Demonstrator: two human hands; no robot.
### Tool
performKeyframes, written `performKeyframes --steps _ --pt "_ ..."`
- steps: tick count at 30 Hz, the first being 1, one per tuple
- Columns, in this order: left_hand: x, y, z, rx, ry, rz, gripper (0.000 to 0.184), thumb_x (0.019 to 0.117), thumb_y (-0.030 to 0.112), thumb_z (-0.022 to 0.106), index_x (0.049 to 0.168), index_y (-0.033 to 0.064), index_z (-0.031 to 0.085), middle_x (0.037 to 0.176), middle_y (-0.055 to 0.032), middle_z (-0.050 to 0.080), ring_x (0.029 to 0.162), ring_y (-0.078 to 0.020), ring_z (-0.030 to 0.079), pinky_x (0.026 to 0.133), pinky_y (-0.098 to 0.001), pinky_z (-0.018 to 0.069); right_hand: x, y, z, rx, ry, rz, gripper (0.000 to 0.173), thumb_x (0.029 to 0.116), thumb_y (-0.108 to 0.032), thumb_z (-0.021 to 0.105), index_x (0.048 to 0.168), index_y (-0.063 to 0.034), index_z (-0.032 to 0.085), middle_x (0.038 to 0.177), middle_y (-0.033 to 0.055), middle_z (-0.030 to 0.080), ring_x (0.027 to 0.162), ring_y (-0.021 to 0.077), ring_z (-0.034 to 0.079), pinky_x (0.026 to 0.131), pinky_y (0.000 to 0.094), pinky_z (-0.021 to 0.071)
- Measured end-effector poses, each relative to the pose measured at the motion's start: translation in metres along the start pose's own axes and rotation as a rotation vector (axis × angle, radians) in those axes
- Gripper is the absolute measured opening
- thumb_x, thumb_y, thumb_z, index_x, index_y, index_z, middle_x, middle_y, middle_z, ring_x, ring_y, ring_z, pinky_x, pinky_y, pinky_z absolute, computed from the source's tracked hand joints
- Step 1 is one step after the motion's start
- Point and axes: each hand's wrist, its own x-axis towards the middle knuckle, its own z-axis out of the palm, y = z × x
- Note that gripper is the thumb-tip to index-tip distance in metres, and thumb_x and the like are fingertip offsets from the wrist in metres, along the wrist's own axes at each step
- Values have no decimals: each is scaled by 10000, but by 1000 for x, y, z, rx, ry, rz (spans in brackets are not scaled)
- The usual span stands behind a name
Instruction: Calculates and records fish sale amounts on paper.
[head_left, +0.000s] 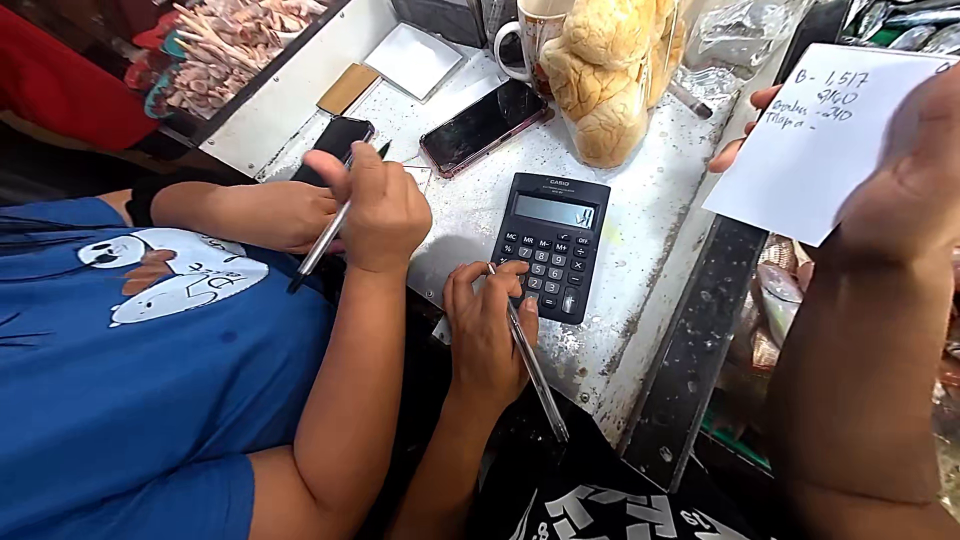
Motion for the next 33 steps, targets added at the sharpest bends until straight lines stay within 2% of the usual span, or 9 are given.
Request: performKeyframes --steps 6,10,15,18,23,25,27,29,33 --pt "-16 7 -8 -82 105 124 198 1080 352 372 985 193 442 1039 50 681 1203 -117 566 1203 -386 237 1 -4 3 -99 36 11 570 1094 -400 7 1264 -164 497 1137 18 712 938 207 746 804 383 644" --pt "-24 -1 1 -20 58 109 229 1088 337 371 982 168 483 1026 -1 705 1138 -162 602 1183 -410 259 -3 -16 17 -117 78 41 598 1085 -343 -44 1241 -128 492 1087 18 732 909 194 756 806 360 646" --pt "-14 1 -1 -2 45 122 209 1081 328 378 996 166 478 1083 2 703 1211 -165 564 1190 -408 229 -3 -61 80 -56 385 266 580 1091 -256 -78 1109 -103 482 898 -5 673 779 101 723 742 245 612" --pt "-10 0 0 7 -9 118 249 1074 335 380 999 153 532 1049 -10 709 1178 -180 567 1161 -430 217 1 -14 22 -12 79 2 579 1091 -359 -25 1218 -132 492 1067 36 726 871 211 755 755 374 654" --pt "-2 9 2 -59 -41 187 218 1073 341 395 1020 165 513 1037 15 690 1184 -167 538 1159 -417 210 4 -8 19 -64 92 -22 569 1090 -370 -17 1207 -150 494 1021 -14 750 831 175 758 723 355 657" --pt "8 22 -10 -25 -202 114 206 1032 268 460 1022 112 594 1035 -14 715 1184 -218 545 1105 -445 253 2 -9 22 -52 106 -30 583 1092 -359 -35 1222 -137 487 1027 -3 744 837 178 756 727 355 655" --pt "51 69 -49 50 -668 -128 259 1011 117 538 1164 -46 670 1160 -123 721 1285 -307 517 1123 -490 277 -2 -10 25 -22 109 -53 585 1092 -351 -37 1208 -142 497 1032 -10 744 844 169 753 739 350 649" --pt "91 107 -68 125 -970 -284 313 1028 75 529 1296 -56 622 1307 -142 665 1382 -312 454 1162 -468 278 -9 -12 27 18 109 -74 579 1095 -354 -22 1201 -141 506 1034 -1 746 848 175 755 746 350 650" --pt "109 133 -80 230 -1061 -267 315 1039 67 511 1317 -28 625 1337 -136 652 1398 -305 457 1175 -481 269 -35 -15 30 53 101 -30 608 1093 -411 -5 1236 -162 531 1062 2 748 890 171 757 783 352 647"
